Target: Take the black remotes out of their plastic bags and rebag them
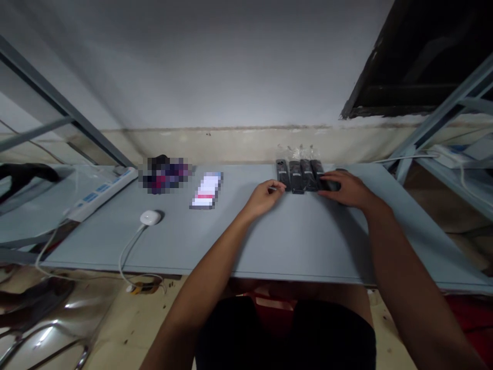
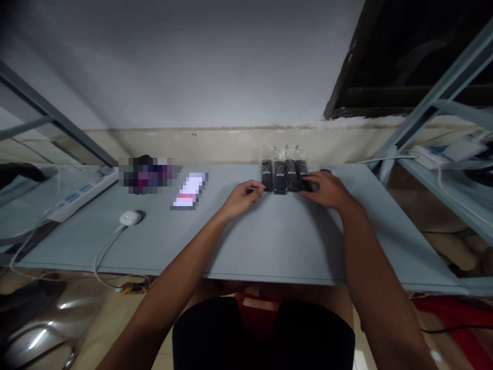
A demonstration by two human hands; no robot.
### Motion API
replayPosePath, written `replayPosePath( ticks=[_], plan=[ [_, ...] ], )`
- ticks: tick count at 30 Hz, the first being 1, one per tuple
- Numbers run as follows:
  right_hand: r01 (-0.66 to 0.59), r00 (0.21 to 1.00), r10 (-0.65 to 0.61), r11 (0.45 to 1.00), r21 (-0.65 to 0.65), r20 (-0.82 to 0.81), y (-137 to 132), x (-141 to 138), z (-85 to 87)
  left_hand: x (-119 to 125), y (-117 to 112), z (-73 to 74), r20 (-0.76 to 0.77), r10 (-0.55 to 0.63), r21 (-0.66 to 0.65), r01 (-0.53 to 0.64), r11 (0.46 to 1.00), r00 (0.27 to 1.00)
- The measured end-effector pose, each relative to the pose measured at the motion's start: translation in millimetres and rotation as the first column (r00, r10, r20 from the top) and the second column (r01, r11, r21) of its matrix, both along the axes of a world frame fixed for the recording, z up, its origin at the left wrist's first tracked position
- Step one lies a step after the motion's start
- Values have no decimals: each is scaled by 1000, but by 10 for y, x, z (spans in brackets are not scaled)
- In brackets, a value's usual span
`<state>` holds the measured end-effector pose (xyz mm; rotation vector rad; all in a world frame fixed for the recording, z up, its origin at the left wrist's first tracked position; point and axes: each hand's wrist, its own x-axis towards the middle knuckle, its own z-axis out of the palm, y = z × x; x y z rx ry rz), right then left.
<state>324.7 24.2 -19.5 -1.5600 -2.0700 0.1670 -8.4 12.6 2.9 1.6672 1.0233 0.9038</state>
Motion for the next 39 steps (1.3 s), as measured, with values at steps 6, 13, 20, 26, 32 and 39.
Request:
replayPosePath(
  ticks=[6, 13, 20, 26, 32, 39],
  plan=[
    [-66, 996, 61, 994, -88, -60, 18, 16, -29, -1, -23, -8, -30, -19, 15, 20, 1000, 999],
    [32, 998, -33, 999, -16, -59, -15, -174, 55, 11, -53, 16, -53, -50, 43, 53, 998, 997],
    [198, 972, -168, 962, 187, -165, -201, -390, 330, 1, -40, 15, -26, -46, 16, 47, 999, 999],
    [129, 953, -42, 953, 275, -301, -406, -821, 460, 82, -80, 65, 209, -54, -208, 98, 973, 977],
    [-205, 869, 251, 967, 151, -426, -556, -1285, 370, 126, -122, 138, 425, -24, -365, 195, 910, 905],
    [-154, 822, 160, 986, 58, -547, -508, -1190, 387, 49, -25, 57, 257, 150, -318, -63, 946, 955]
  ],
)
